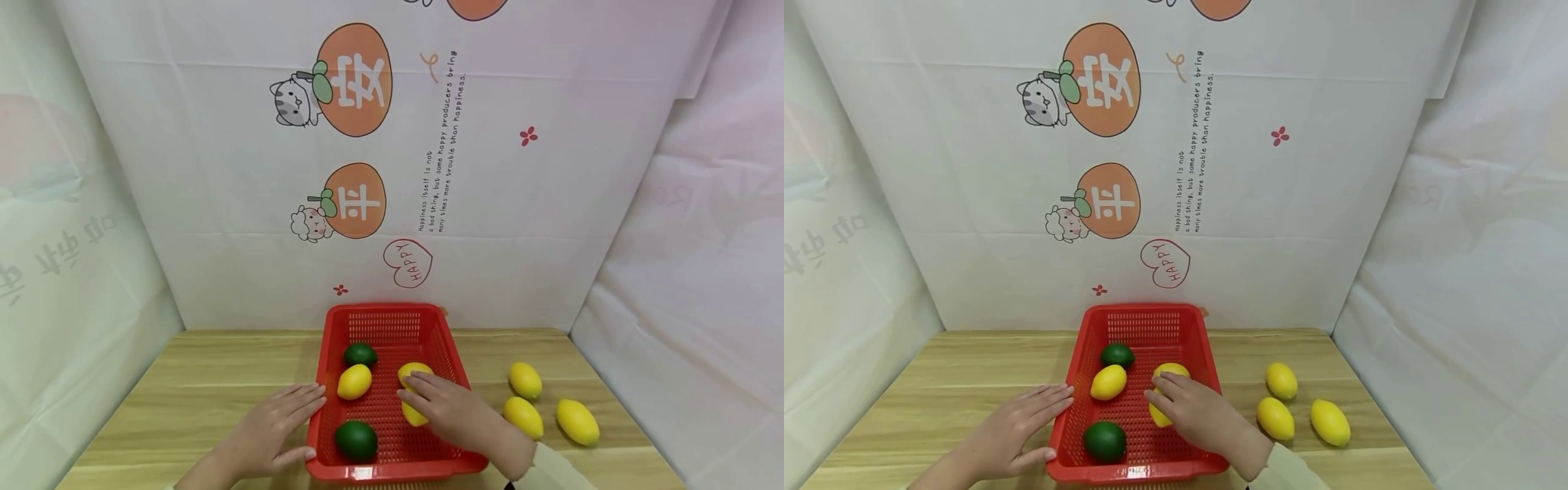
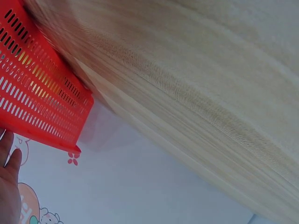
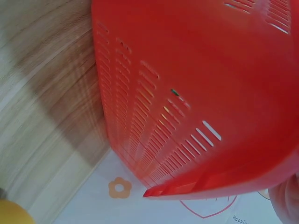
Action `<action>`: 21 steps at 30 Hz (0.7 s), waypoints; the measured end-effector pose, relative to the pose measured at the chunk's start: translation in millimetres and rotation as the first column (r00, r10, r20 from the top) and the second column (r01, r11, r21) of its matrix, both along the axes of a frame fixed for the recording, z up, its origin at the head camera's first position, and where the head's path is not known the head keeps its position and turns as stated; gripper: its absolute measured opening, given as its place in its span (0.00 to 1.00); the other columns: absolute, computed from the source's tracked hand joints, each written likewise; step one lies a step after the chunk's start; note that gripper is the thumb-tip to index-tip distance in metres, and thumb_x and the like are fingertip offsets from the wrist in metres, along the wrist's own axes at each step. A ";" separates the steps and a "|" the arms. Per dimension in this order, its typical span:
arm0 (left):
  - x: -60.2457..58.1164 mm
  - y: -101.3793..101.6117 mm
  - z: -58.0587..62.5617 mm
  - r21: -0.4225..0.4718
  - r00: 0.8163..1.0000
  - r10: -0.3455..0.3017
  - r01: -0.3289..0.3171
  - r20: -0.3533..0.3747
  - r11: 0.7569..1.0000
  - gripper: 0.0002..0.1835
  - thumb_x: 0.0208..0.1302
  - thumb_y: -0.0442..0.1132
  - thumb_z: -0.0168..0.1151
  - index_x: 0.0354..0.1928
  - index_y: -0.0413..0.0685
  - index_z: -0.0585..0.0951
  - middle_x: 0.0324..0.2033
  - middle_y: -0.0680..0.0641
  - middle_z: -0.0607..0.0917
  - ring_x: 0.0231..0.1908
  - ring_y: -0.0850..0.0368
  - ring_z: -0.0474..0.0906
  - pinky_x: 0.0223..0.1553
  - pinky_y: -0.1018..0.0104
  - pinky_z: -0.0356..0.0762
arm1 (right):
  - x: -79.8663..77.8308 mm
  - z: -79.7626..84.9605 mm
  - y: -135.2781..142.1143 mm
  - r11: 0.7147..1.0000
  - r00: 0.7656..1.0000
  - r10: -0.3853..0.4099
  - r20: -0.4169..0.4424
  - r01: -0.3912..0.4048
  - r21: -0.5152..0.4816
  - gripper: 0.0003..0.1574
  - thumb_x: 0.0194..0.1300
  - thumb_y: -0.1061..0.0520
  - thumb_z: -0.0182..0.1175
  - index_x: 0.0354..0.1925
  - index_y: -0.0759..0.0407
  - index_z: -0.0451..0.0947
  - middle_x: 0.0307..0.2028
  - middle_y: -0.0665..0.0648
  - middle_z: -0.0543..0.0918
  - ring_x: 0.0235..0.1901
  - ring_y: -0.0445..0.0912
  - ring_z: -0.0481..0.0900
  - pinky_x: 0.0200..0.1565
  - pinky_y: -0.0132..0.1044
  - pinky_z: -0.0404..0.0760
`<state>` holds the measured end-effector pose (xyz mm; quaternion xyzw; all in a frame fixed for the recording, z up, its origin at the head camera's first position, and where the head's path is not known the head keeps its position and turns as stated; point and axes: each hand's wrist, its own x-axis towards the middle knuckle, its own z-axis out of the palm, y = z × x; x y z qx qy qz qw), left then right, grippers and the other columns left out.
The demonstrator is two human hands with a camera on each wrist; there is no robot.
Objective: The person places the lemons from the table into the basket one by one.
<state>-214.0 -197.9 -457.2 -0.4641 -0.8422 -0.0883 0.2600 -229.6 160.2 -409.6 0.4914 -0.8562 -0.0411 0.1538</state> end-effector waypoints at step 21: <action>0.7 -0.4 0.6 -0.002 1.000 -0.004 0.004 -0.012 1.000 0.33 0.63 0.57 0.61 0.60 0.38 0.77 0.60 0.42 0.78 0.59 0.47 0.75 0.53 0.49 0.76 | 2.4 -3.6 0.5 0.999 1.000 -0.016 0.021 0.015 0.047 0.42 0.51 0.51 0.76 0.63 0.55 0.72 0.61 0.56 0.75 0.59 0.48 0.74 0.56 0.41 0.76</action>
